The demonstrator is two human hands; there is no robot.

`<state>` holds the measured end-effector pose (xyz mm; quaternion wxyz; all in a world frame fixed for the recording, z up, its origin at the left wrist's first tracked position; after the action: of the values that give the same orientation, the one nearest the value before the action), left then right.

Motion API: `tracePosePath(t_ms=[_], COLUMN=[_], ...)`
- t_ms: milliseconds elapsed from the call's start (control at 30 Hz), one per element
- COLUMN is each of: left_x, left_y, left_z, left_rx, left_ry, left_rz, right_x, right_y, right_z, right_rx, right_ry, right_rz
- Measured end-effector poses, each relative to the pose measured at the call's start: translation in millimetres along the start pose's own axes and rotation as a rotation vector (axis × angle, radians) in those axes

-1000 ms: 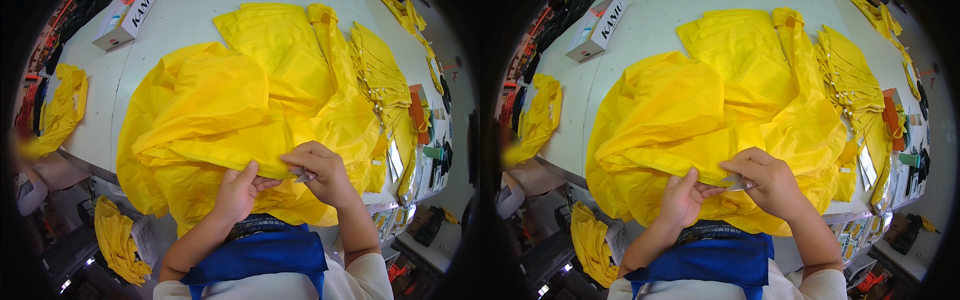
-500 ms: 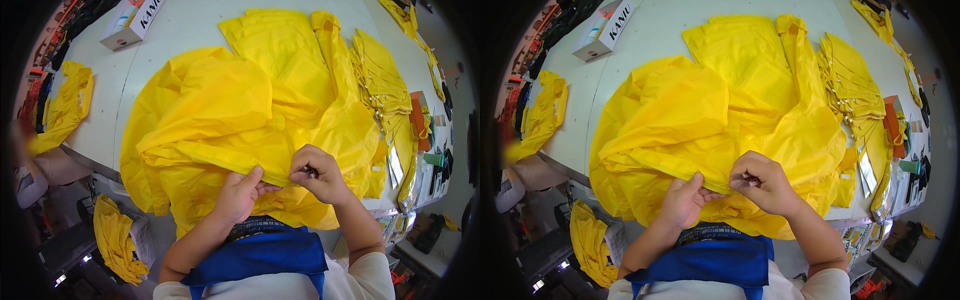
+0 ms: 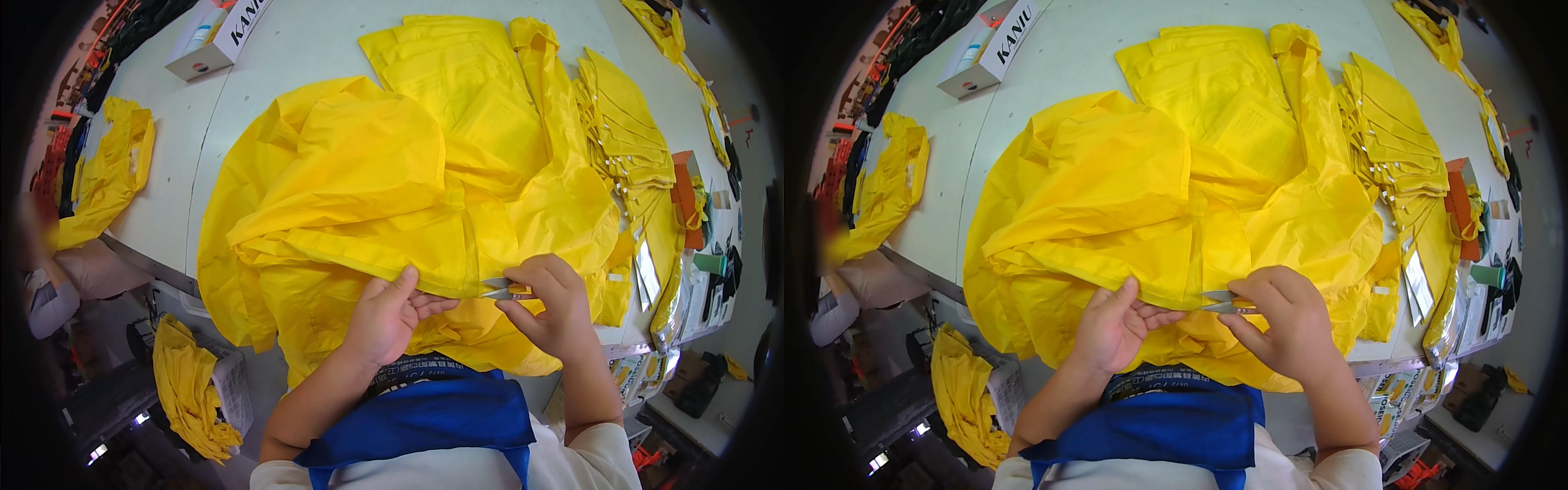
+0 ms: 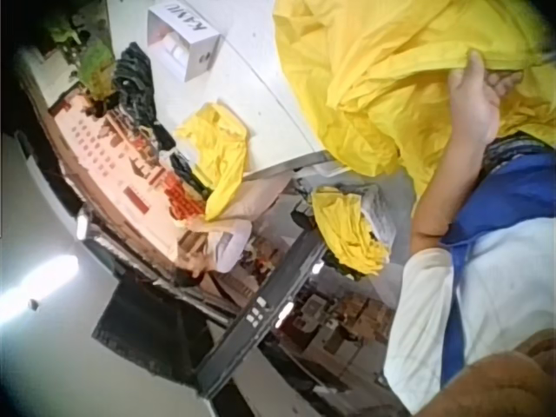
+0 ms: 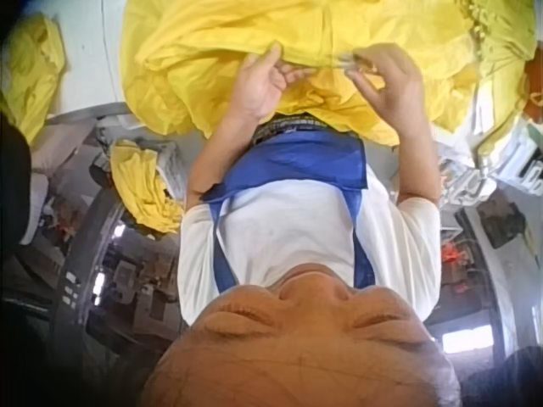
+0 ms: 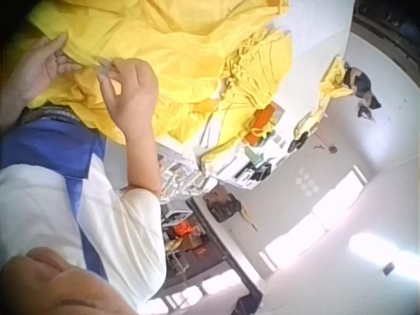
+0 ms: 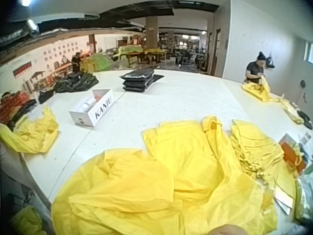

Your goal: The person folds yellow raincoats on a table, trims excess fabric with scissors, and places each folded item into a plastic packaging bag. The person stacks the packaged items on the table.

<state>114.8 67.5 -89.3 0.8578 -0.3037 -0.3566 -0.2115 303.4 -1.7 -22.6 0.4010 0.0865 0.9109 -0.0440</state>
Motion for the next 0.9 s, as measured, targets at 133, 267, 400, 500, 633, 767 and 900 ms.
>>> tracePosePath(t_ms=[133,267,400,500,633,767,900], left_x=[3.4,3.6,2.9,2.9,1.1,-0.5,2.0], left_y=[1.0,1.2,1.3,1.1,0.7,-1.0,-3.5], left_z=[1.2,2.5,3.1,3.5,3.7,1.8,2.7], left_rx=[-0.025,-0.036,-0.033,-0.033,-0.032,-0.028,-0.022], left_ry=[-0.010,-0.011,-0.019,-0.022,-0.033,-0.012,0.028], left_rz=[0.022,0.028,0.032,0.027,0.019,0.003,-0.024], right_x=[7.1,16.0,22.7,25.2,27.6,27.1,22.6], right_y=[1.5,6.0,7.1,7.6,7.0,3.6,3.8], right_z=[-6.7,-7.8,-7.3,-9.2,-8.4,-5.6,-16.8], right_rx=[-0.091,-0.066,-0.021,0.004,0.036,0.144,0.001], right_ry=[-0.075,0.026,0.110,0.131,0.165,0.319,0.083], right_rz=[0.105,0.084,0.079,0.091,0.078,0.071,0.156])
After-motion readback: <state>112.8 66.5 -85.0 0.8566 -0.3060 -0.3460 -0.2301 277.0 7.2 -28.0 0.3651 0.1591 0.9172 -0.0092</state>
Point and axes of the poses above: each hand's wrist, its own y-axis towards the middle knuckle, its own x-axis out of the palm, z = x × y, the point moved 3 cm from there along y, towards the middle knuckle, and after that the axes turned 10 degrees about x, right-handed, at the moved point
